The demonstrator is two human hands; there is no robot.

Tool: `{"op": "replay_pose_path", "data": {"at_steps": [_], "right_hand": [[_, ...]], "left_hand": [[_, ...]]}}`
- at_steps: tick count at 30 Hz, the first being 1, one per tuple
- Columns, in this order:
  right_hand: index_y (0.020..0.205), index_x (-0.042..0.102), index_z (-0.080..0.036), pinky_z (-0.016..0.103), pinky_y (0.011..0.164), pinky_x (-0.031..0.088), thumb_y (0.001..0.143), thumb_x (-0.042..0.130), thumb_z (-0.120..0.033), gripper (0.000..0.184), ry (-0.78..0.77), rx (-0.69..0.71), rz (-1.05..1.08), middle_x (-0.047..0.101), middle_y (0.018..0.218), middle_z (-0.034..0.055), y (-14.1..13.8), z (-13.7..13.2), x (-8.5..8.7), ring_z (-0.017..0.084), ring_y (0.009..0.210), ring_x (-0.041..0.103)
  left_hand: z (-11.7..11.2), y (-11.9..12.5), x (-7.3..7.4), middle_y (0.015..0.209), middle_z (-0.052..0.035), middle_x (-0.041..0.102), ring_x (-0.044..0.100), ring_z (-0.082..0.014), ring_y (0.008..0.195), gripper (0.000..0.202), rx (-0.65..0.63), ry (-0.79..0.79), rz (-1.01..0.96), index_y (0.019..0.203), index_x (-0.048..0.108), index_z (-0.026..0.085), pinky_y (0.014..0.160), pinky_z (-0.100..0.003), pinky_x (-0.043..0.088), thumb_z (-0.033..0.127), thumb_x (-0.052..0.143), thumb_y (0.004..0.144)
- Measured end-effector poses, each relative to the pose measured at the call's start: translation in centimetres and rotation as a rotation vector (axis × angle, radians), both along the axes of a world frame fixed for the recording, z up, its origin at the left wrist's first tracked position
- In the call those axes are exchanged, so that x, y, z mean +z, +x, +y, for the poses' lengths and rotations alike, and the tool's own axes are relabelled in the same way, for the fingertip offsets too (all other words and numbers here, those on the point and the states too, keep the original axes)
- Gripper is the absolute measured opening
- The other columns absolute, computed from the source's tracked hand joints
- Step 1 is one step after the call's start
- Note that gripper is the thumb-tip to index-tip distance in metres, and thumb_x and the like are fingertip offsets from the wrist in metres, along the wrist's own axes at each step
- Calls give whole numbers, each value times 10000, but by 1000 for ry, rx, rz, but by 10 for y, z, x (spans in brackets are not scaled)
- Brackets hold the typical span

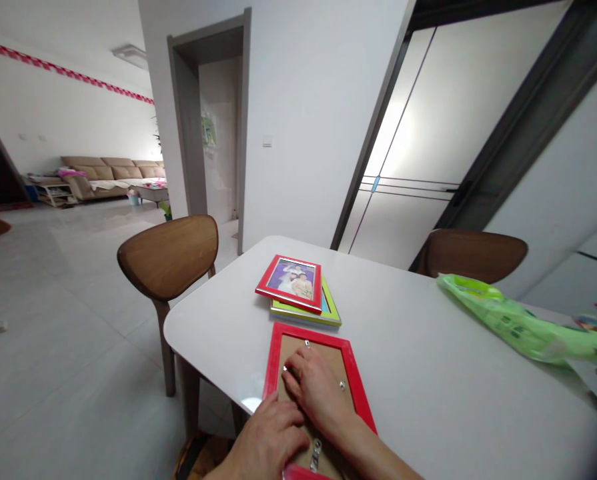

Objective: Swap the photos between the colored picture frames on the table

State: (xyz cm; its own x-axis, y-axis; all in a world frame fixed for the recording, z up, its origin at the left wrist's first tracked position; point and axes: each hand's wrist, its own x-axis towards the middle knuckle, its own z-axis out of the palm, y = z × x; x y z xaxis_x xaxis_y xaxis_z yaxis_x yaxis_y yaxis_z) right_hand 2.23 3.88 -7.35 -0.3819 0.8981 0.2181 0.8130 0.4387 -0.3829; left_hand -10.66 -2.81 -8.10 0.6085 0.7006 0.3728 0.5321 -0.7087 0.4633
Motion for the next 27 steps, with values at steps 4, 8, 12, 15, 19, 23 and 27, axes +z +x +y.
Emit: {"op": "replay_pose_path", "data": {"at_steps": [4, 8, 12, 15, 19, 23, 27], "right_hand": [[869, 587, -174, 277, 745, 361, 790, 404, -270, 221, 63, -84, -14, 564, 872, 67, 16, 8, -5, 178, 838, 482], [1003, 556, -142, 317, 802, 342, 781, 407, -239, 284, 88, -138, -32, 576, 985, 86, 31, 18, -9, 202, 902, 462], [991, 579, -165, 310, 793, 351, 784, 397, -223, 281, 78, -85, -25, 585, 1024, 60, 33, 18, -7, 196, 909, 456], [1004, 583, -182, 316, 796, 354, 778, 400, -212, 292, 70, -57, -21, 589, 1040, 50, 30, 18, -6, 194, 910, 461], [1026, 576, -171, 333, 822, 350, 762, 409, -195, 312, 60, -40, -12, 585, 1046, 70, 27, 16, -3, 199, 919, 471], [1012, 574, -166, 344, 900, 316, 726, 433, -178, 319, 12, 20, 61, 516, 1138, 83, 35, -3, 6, 192, 1041, 429], [900, 613, -245, 371, 933, 294, 632, 491, -131, 315, -248, 227, 112, 457, 1198, 38, 50, -33, 19, 184, 1116, 383]], "left_hand": [[1, -3, -6, 964, -90, 597, 529, -206, 927, 344, -8, 9, -18, 855, 565, 168, 882, -356, 345, 456, 610, 672], [2, -4, -11, 943, -90, 602, 533, -204, 923, 375, -25, 2, -52, 853, 559, 161, 912, -360, 314, 486, 601, 670], [1, -4, -13, 935, -97, 600, 535, -199, 912, 414, -22, -16, -102, 833, 553, 162, 901, -347, 326, 545, 558, 675], [0, -3, -13, 927, -99, 599, 532, -211, 920, 439, -23, -25, -113, 814, 559, 163, 901, -360, 329, 567, 573, 644], [-1, -3, -9, 927, -105, 594, 529, -222, 908, 451, -5, -30, -130, 816, 560, 158, 881, -368, 354, 545, 632, 595], [-5, -6, -10, 940, -97, 590, 530, -230, 911, 414, 70, -47, -156, 846, 535, 161, 928, -421, 311, 445, 682, 584], [-8, -11, -16, 1095, -123, 525, 472, -270, 1023, 459, 148, -60, -190, 980, 466, 160, 924, -456, 319, 276, 663, 581]]}}
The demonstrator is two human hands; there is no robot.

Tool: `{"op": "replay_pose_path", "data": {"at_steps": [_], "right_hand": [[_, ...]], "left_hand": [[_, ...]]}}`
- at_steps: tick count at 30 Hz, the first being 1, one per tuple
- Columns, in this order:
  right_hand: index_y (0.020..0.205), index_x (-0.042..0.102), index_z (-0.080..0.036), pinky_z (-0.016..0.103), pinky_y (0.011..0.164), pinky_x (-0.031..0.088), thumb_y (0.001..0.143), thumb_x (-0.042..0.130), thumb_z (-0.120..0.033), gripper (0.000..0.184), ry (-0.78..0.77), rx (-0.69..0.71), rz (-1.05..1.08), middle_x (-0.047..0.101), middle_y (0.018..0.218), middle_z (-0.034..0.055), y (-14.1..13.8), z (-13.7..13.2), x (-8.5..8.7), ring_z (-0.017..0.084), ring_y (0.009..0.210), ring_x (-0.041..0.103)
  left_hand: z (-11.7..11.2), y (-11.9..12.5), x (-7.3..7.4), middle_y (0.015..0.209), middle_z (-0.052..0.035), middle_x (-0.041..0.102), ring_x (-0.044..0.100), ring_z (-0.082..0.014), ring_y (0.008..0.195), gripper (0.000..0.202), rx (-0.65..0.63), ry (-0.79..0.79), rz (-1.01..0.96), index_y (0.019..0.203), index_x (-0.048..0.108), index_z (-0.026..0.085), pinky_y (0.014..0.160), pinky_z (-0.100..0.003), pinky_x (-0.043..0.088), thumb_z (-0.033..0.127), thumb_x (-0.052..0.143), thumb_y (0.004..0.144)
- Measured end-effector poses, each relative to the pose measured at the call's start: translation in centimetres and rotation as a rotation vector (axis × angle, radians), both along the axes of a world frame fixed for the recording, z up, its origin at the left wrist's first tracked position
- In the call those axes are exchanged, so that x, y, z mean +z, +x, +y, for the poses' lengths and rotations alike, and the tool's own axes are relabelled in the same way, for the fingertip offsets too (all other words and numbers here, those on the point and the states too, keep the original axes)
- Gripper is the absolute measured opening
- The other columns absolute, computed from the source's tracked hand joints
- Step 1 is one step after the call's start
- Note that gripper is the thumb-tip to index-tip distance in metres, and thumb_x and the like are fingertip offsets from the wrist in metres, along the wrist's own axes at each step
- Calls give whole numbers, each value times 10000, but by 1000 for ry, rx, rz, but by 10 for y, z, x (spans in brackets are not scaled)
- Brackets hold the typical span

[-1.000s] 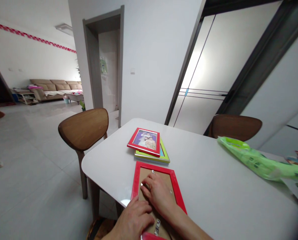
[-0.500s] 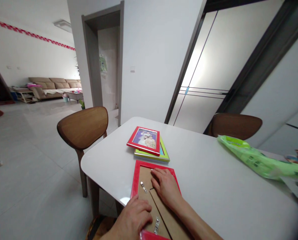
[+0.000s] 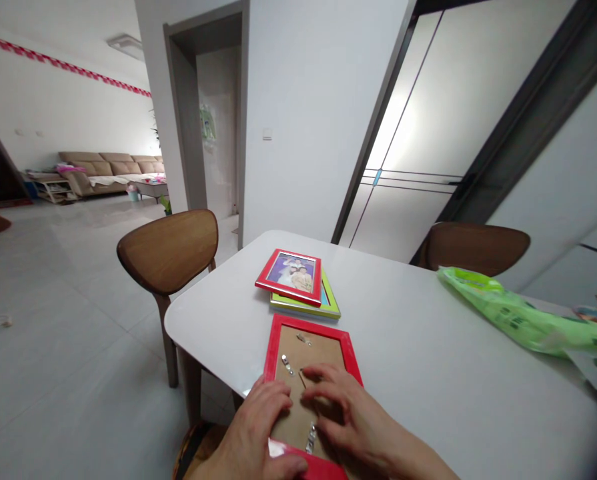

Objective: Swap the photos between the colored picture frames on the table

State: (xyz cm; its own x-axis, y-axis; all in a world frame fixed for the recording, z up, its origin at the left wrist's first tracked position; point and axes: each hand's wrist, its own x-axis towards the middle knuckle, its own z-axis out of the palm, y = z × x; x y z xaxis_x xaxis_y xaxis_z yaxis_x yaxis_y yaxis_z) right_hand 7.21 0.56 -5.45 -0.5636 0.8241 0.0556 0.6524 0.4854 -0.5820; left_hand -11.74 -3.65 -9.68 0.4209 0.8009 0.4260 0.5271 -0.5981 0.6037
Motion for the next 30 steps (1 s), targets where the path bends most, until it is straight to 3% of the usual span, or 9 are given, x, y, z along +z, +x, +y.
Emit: {"op": "replay_pose_path", "data": {"at_steps": [3, 9, 16, 22, 25, 27, 30], "right_hand": [[793, 644, -259, 418, 958, 242, 580, 570, -150, 251, -69, 51, -28, 440, 1214, 22, 2, -14, 2, 220, 1169, 313], [698, 630, -248, 408, 952, 237, 671, 543, -234, 92, 30, -34, -33, 492, 1147, 17, -6, -15, -8, 207, 1122, 360], [1012, 546, -218, 348, 869, 353, 637, 556, -304, 384, 80, -287, -28, 489, 1110, 83, -4, -11, -19, 217, 1002, 455], [960, 557, -205, 321, 865, 361, 613, 477, -159, 359, 101, -325, 4, 543, 1006, 68, -5, -6, -9, 198, 962, 478], [931, 569, -202, 329, 870, 363, 602, 475, -164, 344, 131, -349, -4, 545, 999, 69, -4, -5, 4, 198, 956, 485], [928, 568, -207, 333, 865, 371, 608, 482, -183, 332, 162, -352, 6, 532, 1017, 70, -7, -7, 13, 197, 960, 485], [957, 552, -223, 324, 861, 384, 638, 491, -213, 325, 198, -305, 59, 503, 1061, 65, -19, -13, 22, 189, 983, 477]], "left_hand": [[-1, -1, -1, 1088, -113, 528, 471, -272, 1027, 475, 0, -30, -24, 1003, 444, 167, 924, -452, 321, 222, 640, 574], [1, 0, 0, 1096, -109, 514, 457, -271, 1042, 492, -6, -68, -9, 1003, 422, 185, 935, -450, 307, 181, 633, 558], [1, 1, -11, 1112, -97, 505, 451, -265, 1050, 591, 25, -15, -33, 1105, 362, 200, 938, -452, 310, 158, 614, 572], [2, 1, -13, 1206, -123, 428, 396, -274, 1112, 616, -16, 2, -120, 1191, 299, 200, 928, -436, 321, 183, 567, 637], [4, 4, 0, 1236, -136, 389, 384, -267, 1121, 550, 80, -119, -307, 1172, 333, 177, 922, -416, 326, 232, 557, 673], [8, 7, 11, 1151, -122, 472, 471, -236, 1031, 495, 154, -284, -520, 1159, 338, 170, 870, -391, 376, 258, 532, 712], [15, 10, 24, 942, -74, 595, 578, -199, 823, 380, 88, -582, -872, 1066, 415, 157, 737, -338, 449, 326, 518, 741]]}}
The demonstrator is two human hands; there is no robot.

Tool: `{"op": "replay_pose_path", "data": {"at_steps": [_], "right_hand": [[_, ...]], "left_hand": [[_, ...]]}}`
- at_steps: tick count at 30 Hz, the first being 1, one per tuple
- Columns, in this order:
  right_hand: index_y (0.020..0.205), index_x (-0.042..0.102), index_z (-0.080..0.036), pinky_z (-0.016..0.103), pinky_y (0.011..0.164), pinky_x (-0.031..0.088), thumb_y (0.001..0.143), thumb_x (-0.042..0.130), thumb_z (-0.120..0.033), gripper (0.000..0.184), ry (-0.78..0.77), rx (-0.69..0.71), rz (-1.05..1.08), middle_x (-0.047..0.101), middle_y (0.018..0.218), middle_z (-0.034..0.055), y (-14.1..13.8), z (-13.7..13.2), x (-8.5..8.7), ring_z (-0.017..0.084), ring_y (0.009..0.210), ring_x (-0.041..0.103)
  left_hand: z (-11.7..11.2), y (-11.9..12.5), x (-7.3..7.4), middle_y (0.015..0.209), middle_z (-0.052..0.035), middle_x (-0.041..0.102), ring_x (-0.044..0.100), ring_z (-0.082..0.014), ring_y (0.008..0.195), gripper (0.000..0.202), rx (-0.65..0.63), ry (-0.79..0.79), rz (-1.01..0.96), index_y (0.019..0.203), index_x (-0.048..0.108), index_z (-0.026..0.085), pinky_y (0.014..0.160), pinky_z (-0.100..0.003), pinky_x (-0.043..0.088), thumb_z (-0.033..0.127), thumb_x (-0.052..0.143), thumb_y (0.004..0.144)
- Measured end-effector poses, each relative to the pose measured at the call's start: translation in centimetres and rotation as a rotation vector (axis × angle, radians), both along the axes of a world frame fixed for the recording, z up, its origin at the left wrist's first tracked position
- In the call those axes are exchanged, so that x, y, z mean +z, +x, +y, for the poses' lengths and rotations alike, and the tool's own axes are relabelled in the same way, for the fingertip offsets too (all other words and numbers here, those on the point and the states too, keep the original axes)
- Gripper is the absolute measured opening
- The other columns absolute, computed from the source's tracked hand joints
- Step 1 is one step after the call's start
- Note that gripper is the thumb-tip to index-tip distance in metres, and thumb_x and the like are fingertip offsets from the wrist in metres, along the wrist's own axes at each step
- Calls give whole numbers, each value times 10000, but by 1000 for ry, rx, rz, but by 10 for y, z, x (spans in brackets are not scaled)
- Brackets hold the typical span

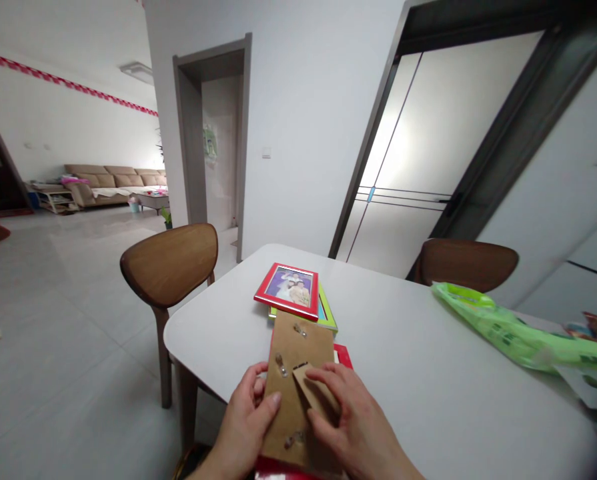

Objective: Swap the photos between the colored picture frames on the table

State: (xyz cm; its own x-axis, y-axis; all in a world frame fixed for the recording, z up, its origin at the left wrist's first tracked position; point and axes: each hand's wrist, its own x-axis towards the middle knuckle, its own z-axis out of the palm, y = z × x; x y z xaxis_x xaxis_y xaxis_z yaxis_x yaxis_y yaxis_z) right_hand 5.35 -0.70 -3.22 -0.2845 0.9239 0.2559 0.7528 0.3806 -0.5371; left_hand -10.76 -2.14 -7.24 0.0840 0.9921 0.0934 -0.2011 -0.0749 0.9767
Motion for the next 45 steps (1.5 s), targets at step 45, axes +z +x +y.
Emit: {"op": "replay_pose_path", "data": {"at_steps": [45], "right_hand": [[1263, 202, -340, 308, 580, 471, 623, 592, -295, 751, -681, -298, 1244, 656, 787, -6, 42, -4, 7, 171, 574, 610]], "left_hand": [[-2, 52, 1, 1078, -178, 540, 542, -283, 928, 422, -1, 950, 907, 1086, 421, 133, 741, -385, 475, 425, 436, 782]]}}
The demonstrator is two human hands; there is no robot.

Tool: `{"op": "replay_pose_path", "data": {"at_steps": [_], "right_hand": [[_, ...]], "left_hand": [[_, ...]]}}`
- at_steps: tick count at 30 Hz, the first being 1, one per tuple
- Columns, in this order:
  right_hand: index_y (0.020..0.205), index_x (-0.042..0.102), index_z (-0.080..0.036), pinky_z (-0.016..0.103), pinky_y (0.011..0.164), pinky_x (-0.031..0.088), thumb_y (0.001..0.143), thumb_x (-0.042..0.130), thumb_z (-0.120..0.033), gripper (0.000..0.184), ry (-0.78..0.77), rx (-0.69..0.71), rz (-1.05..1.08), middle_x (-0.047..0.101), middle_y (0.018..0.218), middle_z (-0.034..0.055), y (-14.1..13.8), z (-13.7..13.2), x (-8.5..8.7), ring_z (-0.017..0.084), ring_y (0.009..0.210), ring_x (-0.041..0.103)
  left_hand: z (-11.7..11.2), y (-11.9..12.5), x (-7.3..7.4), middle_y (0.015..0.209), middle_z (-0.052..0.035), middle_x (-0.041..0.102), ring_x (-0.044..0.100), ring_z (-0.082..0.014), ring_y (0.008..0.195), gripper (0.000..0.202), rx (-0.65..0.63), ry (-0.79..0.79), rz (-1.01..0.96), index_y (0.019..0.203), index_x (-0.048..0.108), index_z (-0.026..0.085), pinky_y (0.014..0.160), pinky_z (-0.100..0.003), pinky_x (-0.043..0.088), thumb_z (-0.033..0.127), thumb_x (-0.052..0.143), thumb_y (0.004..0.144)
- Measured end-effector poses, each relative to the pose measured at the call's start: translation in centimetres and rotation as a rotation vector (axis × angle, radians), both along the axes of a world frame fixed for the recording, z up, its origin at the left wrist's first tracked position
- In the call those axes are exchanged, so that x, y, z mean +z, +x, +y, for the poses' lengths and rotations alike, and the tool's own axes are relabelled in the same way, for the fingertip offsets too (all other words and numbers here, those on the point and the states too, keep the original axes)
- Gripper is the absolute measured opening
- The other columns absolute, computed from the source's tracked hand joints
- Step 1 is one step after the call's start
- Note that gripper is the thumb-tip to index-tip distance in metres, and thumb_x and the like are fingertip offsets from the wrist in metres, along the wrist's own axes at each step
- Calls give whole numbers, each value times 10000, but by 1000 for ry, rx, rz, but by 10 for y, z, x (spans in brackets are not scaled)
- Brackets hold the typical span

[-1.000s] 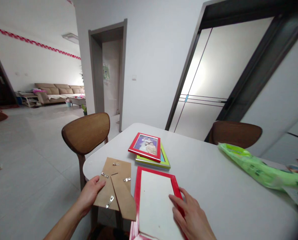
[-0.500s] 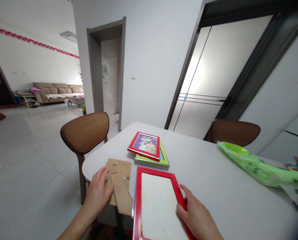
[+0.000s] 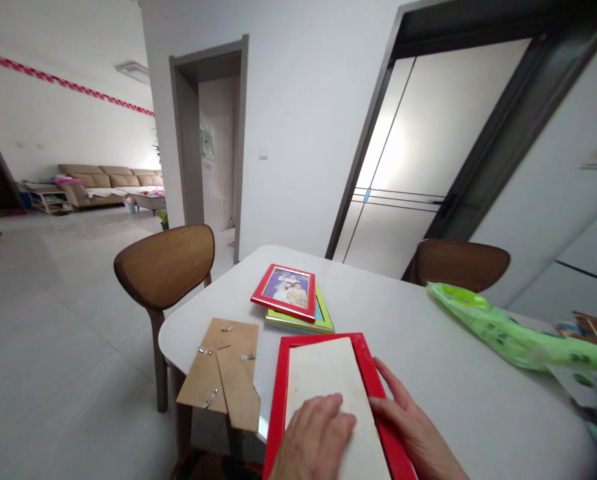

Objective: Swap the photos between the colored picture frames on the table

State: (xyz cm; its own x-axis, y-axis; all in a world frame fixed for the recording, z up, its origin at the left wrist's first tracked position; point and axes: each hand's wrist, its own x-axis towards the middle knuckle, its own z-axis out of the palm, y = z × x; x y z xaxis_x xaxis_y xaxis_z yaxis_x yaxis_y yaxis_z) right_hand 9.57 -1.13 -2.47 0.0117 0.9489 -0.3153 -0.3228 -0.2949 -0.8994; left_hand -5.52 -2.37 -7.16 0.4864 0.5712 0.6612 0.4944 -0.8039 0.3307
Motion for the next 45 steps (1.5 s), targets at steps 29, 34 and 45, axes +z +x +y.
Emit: {"op": "replay_pose_path", "data": {"at_steps": [29, 34, 45], "right_hand": [[1090, 505, -121, 320, 784, 402, 717, 388, -395, 477, 256, 124, -1474, 597, 965, 103, 36, 40, -63, 213, 836, 560], [1039, 534, -115, 371, 827, 379, 720, 386, -377, 439, 375, 63, -1520, 539, 1000, 128, 34, 39, -63, 242, 898, 521], [1256, 252, -88, 216, 408, 385, 666, 557, -339, 711, 90, 233, -313, 541, 578, -32, -56, 25, -49, 106, 443, 496]], "left_hand": [[-21, -119, -18, 692, -6, 598, 569, -162, 582, 363, 559, -662, -119, 1115, 419, 149, 551, -245, 433, 236, 434, 762], [-26, -122, -15, 994, -81, 581, 552, -221, 903, 310, 584, -348, -2, 1044, 486, 186, 749, -314, 458, 232, 481, 738], [-22, -86, -9, 1310, -112, 335, 298, -280, 1191, 602, 268, -304, 160, 1193, 389, 187, 958, -469, 282, 108, 488, 604]]}}
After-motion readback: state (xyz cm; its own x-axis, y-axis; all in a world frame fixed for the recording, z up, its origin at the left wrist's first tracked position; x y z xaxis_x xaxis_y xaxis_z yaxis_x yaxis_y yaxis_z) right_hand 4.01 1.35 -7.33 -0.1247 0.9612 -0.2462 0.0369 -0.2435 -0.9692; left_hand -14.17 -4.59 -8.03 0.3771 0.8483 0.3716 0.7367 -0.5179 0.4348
